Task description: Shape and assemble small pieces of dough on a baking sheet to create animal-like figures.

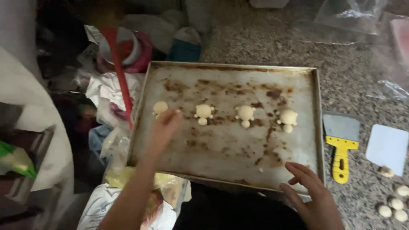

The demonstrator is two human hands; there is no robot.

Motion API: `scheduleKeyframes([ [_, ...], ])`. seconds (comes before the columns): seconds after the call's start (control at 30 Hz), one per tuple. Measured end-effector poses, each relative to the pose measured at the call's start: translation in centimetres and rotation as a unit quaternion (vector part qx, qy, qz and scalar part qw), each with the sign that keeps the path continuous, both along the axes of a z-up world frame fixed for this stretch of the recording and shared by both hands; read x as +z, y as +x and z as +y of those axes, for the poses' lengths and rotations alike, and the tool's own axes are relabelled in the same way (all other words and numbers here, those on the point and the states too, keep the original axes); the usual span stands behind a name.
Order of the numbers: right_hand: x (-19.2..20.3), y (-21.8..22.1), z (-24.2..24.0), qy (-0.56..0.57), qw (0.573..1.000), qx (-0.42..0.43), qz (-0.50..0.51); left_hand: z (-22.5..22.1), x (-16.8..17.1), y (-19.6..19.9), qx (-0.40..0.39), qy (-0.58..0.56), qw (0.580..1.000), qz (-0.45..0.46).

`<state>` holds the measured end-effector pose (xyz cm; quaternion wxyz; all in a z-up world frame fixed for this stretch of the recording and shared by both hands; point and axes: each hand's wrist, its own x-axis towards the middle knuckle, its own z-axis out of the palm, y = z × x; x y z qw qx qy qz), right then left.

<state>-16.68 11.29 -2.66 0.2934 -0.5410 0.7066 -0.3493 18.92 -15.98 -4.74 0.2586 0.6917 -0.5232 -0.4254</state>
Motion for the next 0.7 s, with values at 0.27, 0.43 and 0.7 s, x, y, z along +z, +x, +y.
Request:
scheduleKeyframes([
  [0.27,-3.6,-0.2,-0.2,-0.006,0.997,0.036,0.061,-9.6,-7.3,12.4,-0.013,-0.148,0.983,-0.106],
  [0.43,-2.2,0.6,-0.7,0.124,0.989,-0.02,0.077,-13.6,-12.0,13.7,-0.115,-0.163,0.955,-0.22],
  [0.7,0.2,0.9,-1.9,0.253,0.967,-0.016,0.009,-14.1,-9.7,11.4,-0.188,-0.098,0.938,-0.273],
])
